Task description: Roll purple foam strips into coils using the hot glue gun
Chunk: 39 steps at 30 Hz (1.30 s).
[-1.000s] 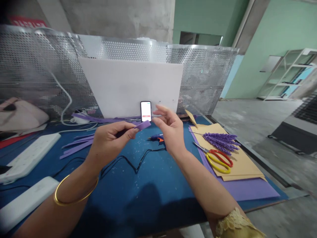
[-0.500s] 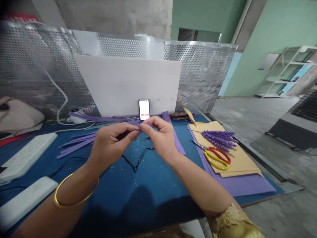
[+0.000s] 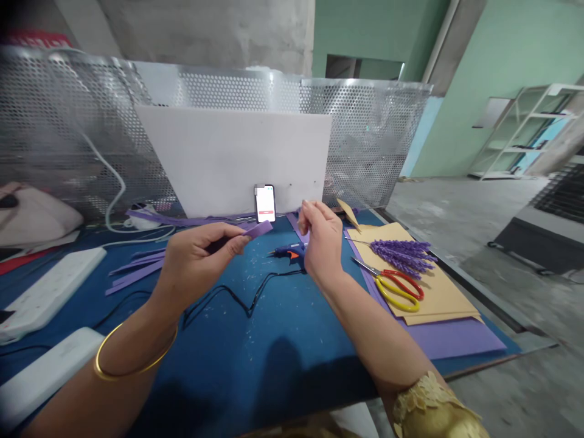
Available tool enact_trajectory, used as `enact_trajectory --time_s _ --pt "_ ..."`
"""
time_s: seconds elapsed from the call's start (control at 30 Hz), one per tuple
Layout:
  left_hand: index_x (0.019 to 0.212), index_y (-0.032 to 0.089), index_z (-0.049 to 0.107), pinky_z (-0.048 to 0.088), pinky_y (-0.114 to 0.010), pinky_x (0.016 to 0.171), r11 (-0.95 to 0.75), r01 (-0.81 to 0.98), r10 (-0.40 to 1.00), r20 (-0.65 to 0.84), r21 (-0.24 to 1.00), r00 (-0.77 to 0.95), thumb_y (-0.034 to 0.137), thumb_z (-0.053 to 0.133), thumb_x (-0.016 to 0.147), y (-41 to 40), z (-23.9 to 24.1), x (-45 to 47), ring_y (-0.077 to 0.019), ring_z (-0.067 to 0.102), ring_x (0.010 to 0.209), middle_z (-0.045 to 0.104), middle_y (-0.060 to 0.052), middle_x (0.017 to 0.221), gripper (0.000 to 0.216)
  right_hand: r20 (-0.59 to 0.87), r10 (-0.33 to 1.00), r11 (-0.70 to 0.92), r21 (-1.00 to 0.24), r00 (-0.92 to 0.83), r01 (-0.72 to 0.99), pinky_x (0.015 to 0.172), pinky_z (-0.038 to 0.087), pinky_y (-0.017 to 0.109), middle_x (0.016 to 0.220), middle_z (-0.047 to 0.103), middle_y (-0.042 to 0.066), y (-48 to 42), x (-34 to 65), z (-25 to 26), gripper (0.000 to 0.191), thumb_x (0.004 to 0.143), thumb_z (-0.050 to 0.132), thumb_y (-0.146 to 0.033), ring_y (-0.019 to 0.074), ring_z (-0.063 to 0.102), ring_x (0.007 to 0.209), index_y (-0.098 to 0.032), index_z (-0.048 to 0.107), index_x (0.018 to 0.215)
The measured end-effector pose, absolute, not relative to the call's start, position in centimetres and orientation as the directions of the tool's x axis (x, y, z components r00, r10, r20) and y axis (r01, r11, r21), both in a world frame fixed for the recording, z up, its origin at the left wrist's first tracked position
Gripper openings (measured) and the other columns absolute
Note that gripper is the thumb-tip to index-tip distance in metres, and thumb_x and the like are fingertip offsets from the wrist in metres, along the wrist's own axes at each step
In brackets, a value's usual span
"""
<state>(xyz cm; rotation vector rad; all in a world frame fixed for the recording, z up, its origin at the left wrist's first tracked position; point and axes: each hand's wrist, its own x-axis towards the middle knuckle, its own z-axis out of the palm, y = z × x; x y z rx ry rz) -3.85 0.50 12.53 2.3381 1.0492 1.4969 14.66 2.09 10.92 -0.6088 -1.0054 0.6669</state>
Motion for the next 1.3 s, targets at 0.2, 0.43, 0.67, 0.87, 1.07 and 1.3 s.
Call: enact_trajectory --time_s 0.2,0.43,0.67,0.87,1.07,1.3 --pt "0.082 0.023 0.075 0.046 -0.025 0.054 -0.746 0.459 0.63 0.735 0.483 0.25 0.029 0.066 0.088 0.5 12.7 -3.9 -0.014 0.062 0.061 0.072 0.0 0.068 0.012 0.604 0.745 0.648 -0.756 0.283 -0.09 0.061 0.04 0.03 0.057 0.045 -0.003 1.1 14.3 11.0 0.039 0.091 0.063 -0.037 0.0113 0.042 0.055 -0.023 0.054 0.056" --pt "0.077 0.02 0.075 0.042 -0.024 0.051 -0.716 0.398 0.668 0.729 0.574 0.15 0.029 0.068 0.086 -0.3 13.5 -4.1 -0.0118 0.055 0.055 0.066 0.001 0.061 0.014 0.644 0.715 0.675 -0.737 0.272 -0.03 0.068 0.046 0.03 0.07 0.065 -0.003 0.5 14.6 10.4 0.004 0.079 0.075 -0.024 0.0129 0.058 0.068 -0.023 0.072 0.076" --pt "0.072 0.018 0.074 0.036 -0.022 0.044 -0.47 -0.049 0.864 0.47 0.881 0.18 0.029 0.075 0.08 -2.6 14.8 -4.1 -0.0069 0.047 0.046 0.063 0.0 0.062 0.014 0.597 0.746 0.596 -0.796 0.294 0.103 0.063 0.042 0.029 0.064 0.061 -0.003 0.5 16.5 7.2 0.017 0.075 0.078 -0.032 0.0135 0.053 0.063 -0.02 0.066 0.07" --pt "0.077 0.014 0.072 0.03 -0.014 0.035 0.013 -0.471 0.927 0.166 0.882 0.336 0.023 0.075 0.082 -5.8 16.9 -3.3 -0.0016 0.042 0.041 0.059 0.002 0.062 0.011 0.648 0.704 0.652 -0.752 0.292 0.095 0.059 0.035 0.027 0.061 0.049 -0.005 0.6 17.0 5.7 0.03 0.084 0.069 -0.038 0.0117 0.043 0.06 -0.021 0.054 0.065" --pt "0.086 0.011 0.07 0.033 -0.012 0.036 0.369 -0.555 0.927 -0.248 0.745 0.282 0.016 0.061 0.093 -3.7 11.3 -0.2 -0.0025 0.051 0.043 0.06 0.003 0.062 0.012 0.592 0.734 0.57 -0.803 0.332 0.171 0.054 0.029 0.027 0.052 0.036 -0.006 2.0 17.7 3.4 0.049 0.09 0.056 -0.053 0.0108 0.035 0.053 -0.021 0.042 0.055" --pt "0.087 0.012 0.074 0.047 -0.019 0.049 0.199 -0.392 0.98 -0.171 0.898 0.106 0.015 0.08 0.07 -0.3 1.3 0.5 -0.0096 0.063 0.053 0.072 -0.003 0.072 0.019 0.481 0.817 0.426 -0.875 0.318 0.23 0.052 0.031 0.026 0.048 0.039 -0.006 3.7 17.7 0.9 0.05 0.085 0.055 -0.058 0.0107 0.039 0.048 -0.021 0.048 0.052"
